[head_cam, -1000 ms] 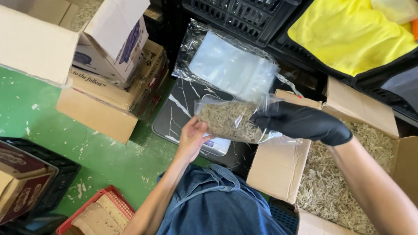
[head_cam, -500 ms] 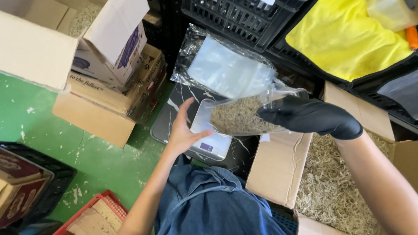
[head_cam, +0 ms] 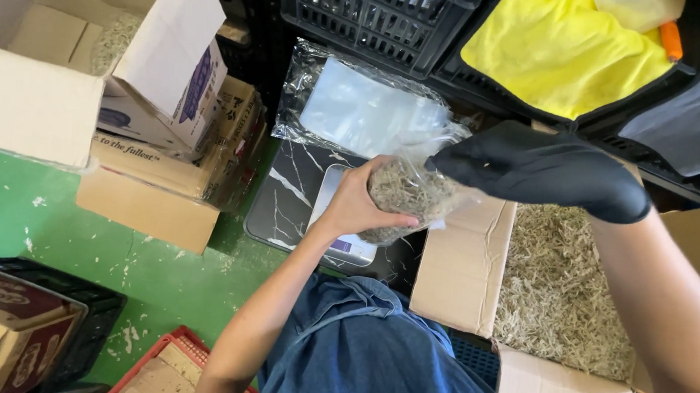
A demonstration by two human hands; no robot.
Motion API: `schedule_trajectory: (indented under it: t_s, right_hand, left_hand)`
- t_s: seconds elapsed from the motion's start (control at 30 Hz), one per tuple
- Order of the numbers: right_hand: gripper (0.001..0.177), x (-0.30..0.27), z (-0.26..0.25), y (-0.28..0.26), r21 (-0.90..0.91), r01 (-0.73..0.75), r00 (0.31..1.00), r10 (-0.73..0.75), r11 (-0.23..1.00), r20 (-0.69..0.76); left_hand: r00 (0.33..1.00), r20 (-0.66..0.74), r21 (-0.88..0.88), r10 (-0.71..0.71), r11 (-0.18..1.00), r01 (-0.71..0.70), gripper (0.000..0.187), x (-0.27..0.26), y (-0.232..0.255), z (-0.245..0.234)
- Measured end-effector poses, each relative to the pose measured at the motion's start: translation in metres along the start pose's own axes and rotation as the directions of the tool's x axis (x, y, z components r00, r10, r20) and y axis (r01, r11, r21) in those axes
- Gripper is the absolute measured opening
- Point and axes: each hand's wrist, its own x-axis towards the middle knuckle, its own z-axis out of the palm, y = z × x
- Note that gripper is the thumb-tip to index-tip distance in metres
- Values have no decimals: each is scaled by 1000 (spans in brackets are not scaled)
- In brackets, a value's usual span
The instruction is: The person uses a plastic container to scoop dried ingredients from a box, weighs them on a digital scale, and transfers them into plastic bags.
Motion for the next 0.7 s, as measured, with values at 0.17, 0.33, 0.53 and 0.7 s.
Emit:
schedule_trajectory:
  t_s: [0.17, 0.33, 0.53, 0.7]
  right_hand:
    - [46, 0, 3, 42, 504, 154, 980, -68, 850, -185]
    - [28, 30, 59, 96, 617, 687, 720, -247, 384, -648]
    - [48, 80, 136, 68, 544, 796, 537, 107, 266, -837]
    - [29, 99, 146, 66, 503, 799, 452, 223, 329, -864]
  left_hand:
    - [999, -18, -11, 43, 999, -43, 99, 1, 6, -2]
    - [995, -86, -107, 48, 993, -57, 98, 0, 2, 0]
    - [966, -222, -374, 131, 904, -208, 94, 9, -10, 12]
    - [956, -233, -378, 176, 890, -256, 69, 20, -3, 14]
